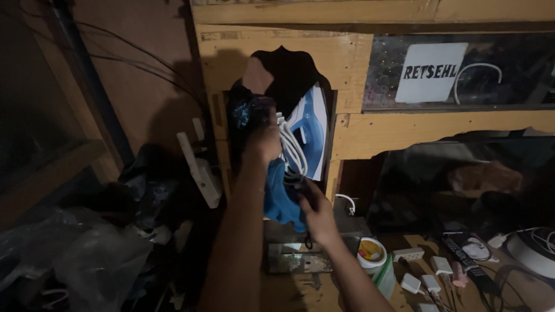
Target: The person folds several pieces of clothing on a plaid ironing board. They handle a white t-shirt, a blue patterned cloth, a gray t-shirt, and a dark blue t-shirt, folding each one and stacking them on the board.
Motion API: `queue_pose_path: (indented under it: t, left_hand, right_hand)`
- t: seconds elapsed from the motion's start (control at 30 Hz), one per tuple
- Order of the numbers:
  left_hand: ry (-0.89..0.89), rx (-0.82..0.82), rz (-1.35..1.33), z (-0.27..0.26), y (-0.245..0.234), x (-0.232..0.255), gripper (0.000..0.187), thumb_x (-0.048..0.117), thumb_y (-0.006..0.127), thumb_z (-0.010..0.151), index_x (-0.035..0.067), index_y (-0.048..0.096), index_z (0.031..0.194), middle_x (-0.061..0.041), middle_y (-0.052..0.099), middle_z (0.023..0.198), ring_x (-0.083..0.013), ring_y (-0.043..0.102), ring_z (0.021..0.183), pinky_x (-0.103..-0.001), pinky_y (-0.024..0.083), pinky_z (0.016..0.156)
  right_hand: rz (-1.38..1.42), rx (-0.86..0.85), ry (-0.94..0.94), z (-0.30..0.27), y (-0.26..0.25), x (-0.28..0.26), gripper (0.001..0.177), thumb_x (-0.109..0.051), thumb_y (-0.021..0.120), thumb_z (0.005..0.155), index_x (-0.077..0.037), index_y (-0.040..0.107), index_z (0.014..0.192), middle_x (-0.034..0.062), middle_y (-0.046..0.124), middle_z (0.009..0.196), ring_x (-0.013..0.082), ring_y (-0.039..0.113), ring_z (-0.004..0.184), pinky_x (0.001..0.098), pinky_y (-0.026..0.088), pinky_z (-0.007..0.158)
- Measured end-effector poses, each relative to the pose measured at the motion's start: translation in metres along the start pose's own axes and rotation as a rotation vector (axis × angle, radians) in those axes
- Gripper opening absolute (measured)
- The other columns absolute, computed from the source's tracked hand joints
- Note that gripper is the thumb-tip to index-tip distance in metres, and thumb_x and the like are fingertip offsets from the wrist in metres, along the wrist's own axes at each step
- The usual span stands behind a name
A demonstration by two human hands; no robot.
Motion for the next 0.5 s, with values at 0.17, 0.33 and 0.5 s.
queue_pose_path:
  t: [0.17, 0.33, 0.5]
  left_hand:
    - [0.109, 0.375, 0.142, -0.033, -0.013, 0.006, 0.072, 0.005, 0.058, 0.093, 0.007, 0.023, 0.156, -0.022, 0.045, 0.15, -0.0383, 0.054, 0.128, -0.047, 0.043, 0.108]
    - [0.18, 0.38, -0.064, -0.115, -0.006, 0.029, 0.064, 0.014, 0.06, 0.097, 0.003, 0.032, 0.153, -0.024, 0.051, 0.141, -0.0378, 0.052, 0.129, -0.046, 0.044, 0.107]
    - [0.545, 0.586, -0.278, -0.2, 0.027, 0.059, 0.069, 0.014, 0.068, 0.091, -0.003, 0.037, 0.15, -0.028, 0.053, 0.14, -0.0453, 0.049, 0.13, -0.05, 0.04, 0.11]
  right_hand:
    - [-0.004, 0.007, -0.122, -0.02, -0.017, -0.015, 0.049, 0.0, 0.056, 0.094, -0.002, 0.054, 0.143, 0.0098, 0.071, 0.124, 0.0145, 0.065, 0.111, 0.0286, 0.051, 0.097]
    - [0.017, 0.05, 0.036, -0.047, -0.045, -0.036, 0.045, -0.002, 0.056, 0.098, -0.003, 0.056, 0.143, 0.007, 0.07, 0.128, 0.0183, 0.062, 0.099, 0.0322, 0.049, 0.087]
    - [-0.029, 0.051, -0.068, -0.083, -0.098, -0.051, 0.046, -0.001, 0.054, 0.096, -0.002, 0.055, 0.143, 0.0105, 0.068, 0.128, 0.0176, 0.064, 0.119, 0.0306, 0.047, 0.104]
Point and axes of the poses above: each hand's wrist, its own z-axis towards the middle knuckle, its own y-axis out of the palm, x = y × z, the point moved 1 cm from there along z, towards the middle knuckle
